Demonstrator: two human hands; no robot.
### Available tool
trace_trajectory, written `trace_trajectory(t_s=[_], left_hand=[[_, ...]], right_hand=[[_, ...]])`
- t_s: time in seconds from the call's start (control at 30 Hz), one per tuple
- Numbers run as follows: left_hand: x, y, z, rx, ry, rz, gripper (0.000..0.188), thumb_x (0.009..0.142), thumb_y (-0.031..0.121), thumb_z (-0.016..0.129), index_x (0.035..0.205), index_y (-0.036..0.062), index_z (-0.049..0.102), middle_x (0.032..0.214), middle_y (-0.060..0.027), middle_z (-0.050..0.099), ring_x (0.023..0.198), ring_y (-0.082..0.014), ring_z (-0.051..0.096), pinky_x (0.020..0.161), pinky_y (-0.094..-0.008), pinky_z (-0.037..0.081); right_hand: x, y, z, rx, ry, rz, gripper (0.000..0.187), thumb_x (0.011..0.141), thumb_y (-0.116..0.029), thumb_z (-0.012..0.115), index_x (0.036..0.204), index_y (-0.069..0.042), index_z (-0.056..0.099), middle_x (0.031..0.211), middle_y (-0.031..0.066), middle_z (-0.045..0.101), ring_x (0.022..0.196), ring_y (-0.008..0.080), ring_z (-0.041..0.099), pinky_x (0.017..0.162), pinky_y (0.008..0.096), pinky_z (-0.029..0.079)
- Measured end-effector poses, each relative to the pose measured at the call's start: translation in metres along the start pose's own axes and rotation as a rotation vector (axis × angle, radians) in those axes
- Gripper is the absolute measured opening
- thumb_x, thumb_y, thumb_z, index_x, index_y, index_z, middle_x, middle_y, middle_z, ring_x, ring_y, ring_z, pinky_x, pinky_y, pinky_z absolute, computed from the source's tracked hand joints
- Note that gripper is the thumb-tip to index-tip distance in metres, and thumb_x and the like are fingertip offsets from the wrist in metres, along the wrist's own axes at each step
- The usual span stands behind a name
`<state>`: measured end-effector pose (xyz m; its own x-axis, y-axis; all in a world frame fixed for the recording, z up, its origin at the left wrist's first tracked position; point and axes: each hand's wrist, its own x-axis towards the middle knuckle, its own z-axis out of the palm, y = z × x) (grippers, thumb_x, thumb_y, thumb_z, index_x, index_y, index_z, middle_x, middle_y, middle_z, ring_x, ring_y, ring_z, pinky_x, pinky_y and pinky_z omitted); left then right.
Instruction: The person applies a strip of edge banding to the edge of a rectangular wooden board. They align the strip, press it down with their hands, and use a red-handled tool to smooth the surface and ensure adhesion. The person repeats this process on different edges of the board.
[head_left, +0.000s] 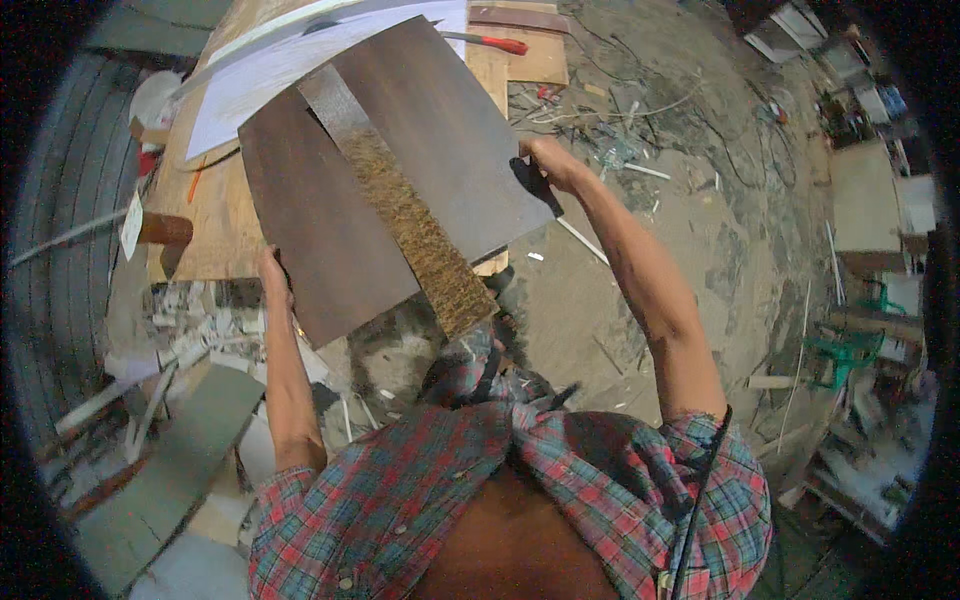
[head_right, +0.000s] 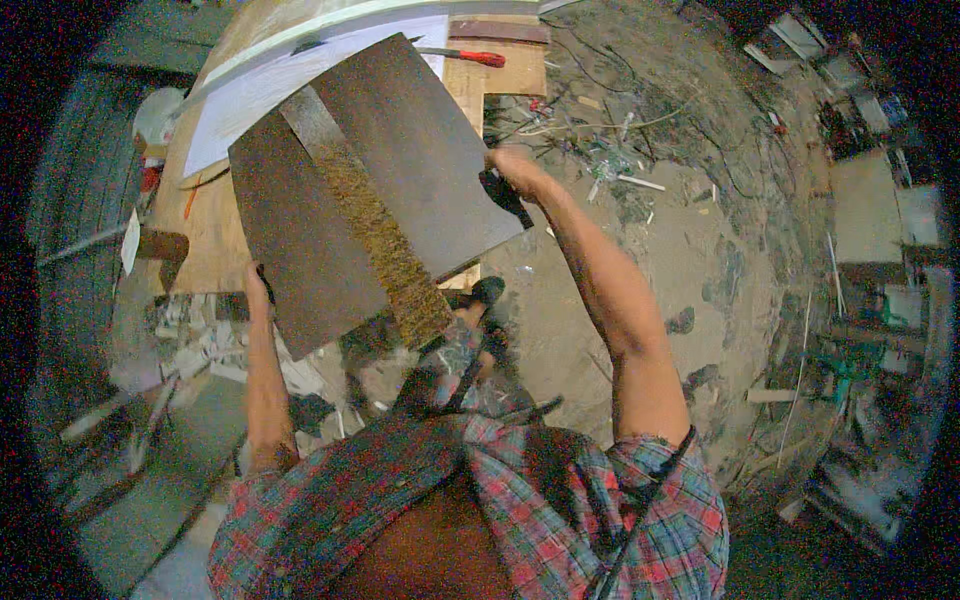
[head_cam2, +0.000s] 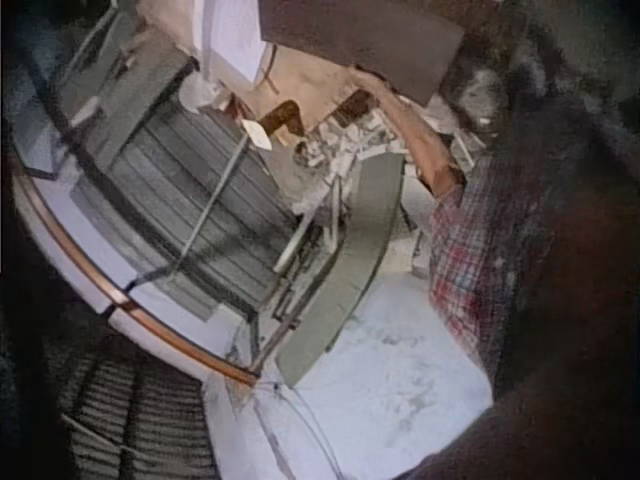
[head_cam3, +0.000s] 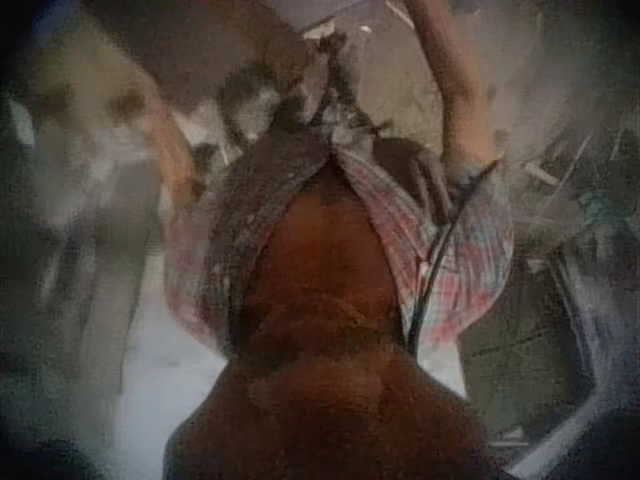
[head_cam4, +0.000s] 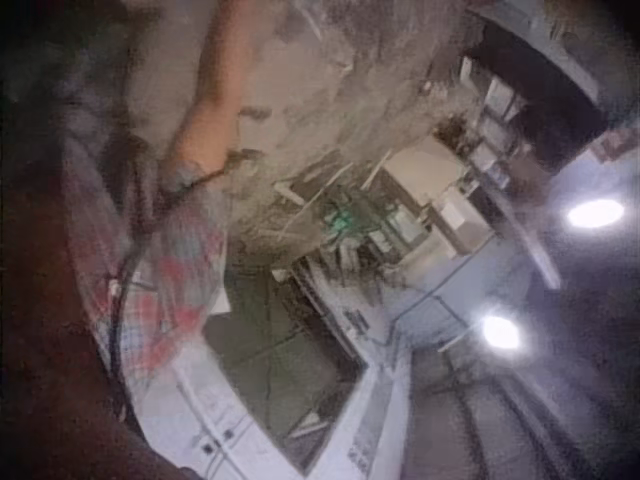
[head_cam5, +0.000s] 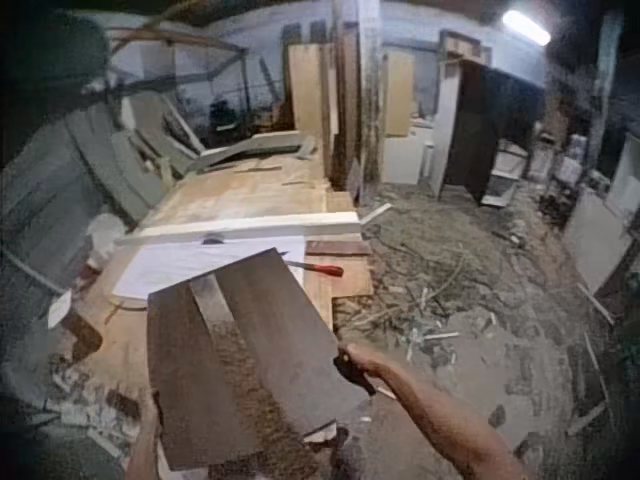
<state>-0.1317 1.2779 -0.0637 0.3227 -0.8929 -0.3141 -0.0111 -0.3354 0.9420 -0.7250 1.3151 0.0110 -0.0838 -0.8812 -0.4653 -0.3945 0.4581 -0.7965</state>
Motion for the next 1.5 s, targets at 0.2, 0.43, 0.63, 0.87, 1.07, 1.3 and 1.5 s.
trace_trajectory(t_s=[0.2, 0.43, 0.63, 0.87, 1.07, 1.3, 1.5], left_hand=[[-0.064, 0.045, 0.08, 0.045, -0.046, -0.084, 0.04, 0.089, 0.032, 0.051, 0.104, -0.005, 0.058, 0.102, -0.0129, 0.058, 0.092, -0.0234, 0.053, 0.083, -0.0412, 0.045], [-0.05, 0.031, 0.072, -0.136, -0.199, -0.181, 0.046, 0.092, 0.032, 0.052, 0.121, -0.0034, 0.052, 0.117, -0.013, 0.057, 0.104, -0.0251, 0.054, 0.088, -0.0412, 0.045], [-0.034, 0.025, 0.04, -0.314, -0.34, -0.24, 0.045, 0.094, 0.031, 0.052, 0.125, -0.0017, 0.051, 0.12, -0.0127, 0.057, 0.109, -0.0267, 0.056, 0.091, -0.0429, 0.046], [-0.03, 0.008, 0.023, -0.137, -0.51, -0.18, 0.033, 0.097, 0.038, 0.05, 0.109, 0.0076, 0.055, 0.095, -0.0034, 0.058, 0.069, -0.0123, 0.054, 0.049, -0.0304, 0.04], [-0.086, 0.021, -0.011, 0.141, -0.757, -0.503, 0.038, 0.095, 0.047, 0.055, 0.106, 0.0104, 0.058, 0.096, -0.0002, 0.062, 0.071, -0.0109, 0.055, 0.054, -0.0263, 0.041], [-0.159, -0.015, 0.001, -0.083, -1.024, -0.477, 0.066, 0.093, 0.058, 0.055, 0.135, 0.007, 0.051, 0.123, -0.0025, 0.06, 0.099, -0.015, 0.059, 0.082, -0.0258, 0.046], [-0.189, -0.01, 0.003, 0.2, -0.978, -0.391, 0.068, 0.093, 0.059, 0.056, 0.135, 0.0065, 0.049, 0.125, -0.0032, 0.058, 0.101, -0.0183, 0.059, 0.079, -0.034, 0.049]], right_hand=[[0.005, 0.014, -0.034, -0.135, 0.13, -0.018, 0.05, 0.086, -0.038, 0.054, 0.111, 0.004, 0.062, 0.107, 0.0226, 0.067, 0.096, 0.0323, 0.063, 0.084, 0.0412, 0.048], [-0.049, -0.006, 0.01, -0.209, 0.886, -0.175, 0.057, 0.085, -0.046, 0.061, 0.122, -0.003, 0.063, 0.112, 0.0269, 0.066, 0.105, 0.0416, 0.063, 0.09, 0.0418, 0.049], [-0.179, -0.031, 0.118, -0.154, 0.414, 0.146, 0.052, 0.078, -0.053, 0.07, 0.1, -0.006, 0.073, 0.094, 0.0209, 0.072, 0.089, 0.0337, 0.069, 0.082, 0.0407, 0.053], [-0.231, -0.041, 0.244, 0.057, 0.543, -0.236, 0.027, 0.08, -0.027, 0.07, 0.084, -0.002, 0.059, 0.076, 0.0121, 0.062, 0.074, 0.0213, 0.06, 0.069, 0.0365, 0.048], [-0.375, -0.06, 0.374, 0.664, 0.839, -0.219, 0.017, 0.084, -0.014, 0.066, 0.087, -0.004, 0.052, 0.08, -0.0003, 0.047, 0.075, 0.0096, 0.044, 0.07, 0.0277, 0.041], [-0.498, 0.044, 0.452, 1.015, 1.283, -0.075, 0.015, 0.089, -0.01, 0.065, 0.098, -0.01, 0.053, 0.074, -0.0069, 0.046, 0.067, 0.0031, 0.043, 0.06, 0.0224, 0.034], [-0.537, 0.064, 0.459, 0.901, 1.454, 0.032, 0.013, 0.09, -0.011, 0.063, 0.091, -0.012, 0.05, 0.07, -0.0073, 0.04, 0.065, 0.0028, 0.038, 0.059, 0.0217, 0.029]])
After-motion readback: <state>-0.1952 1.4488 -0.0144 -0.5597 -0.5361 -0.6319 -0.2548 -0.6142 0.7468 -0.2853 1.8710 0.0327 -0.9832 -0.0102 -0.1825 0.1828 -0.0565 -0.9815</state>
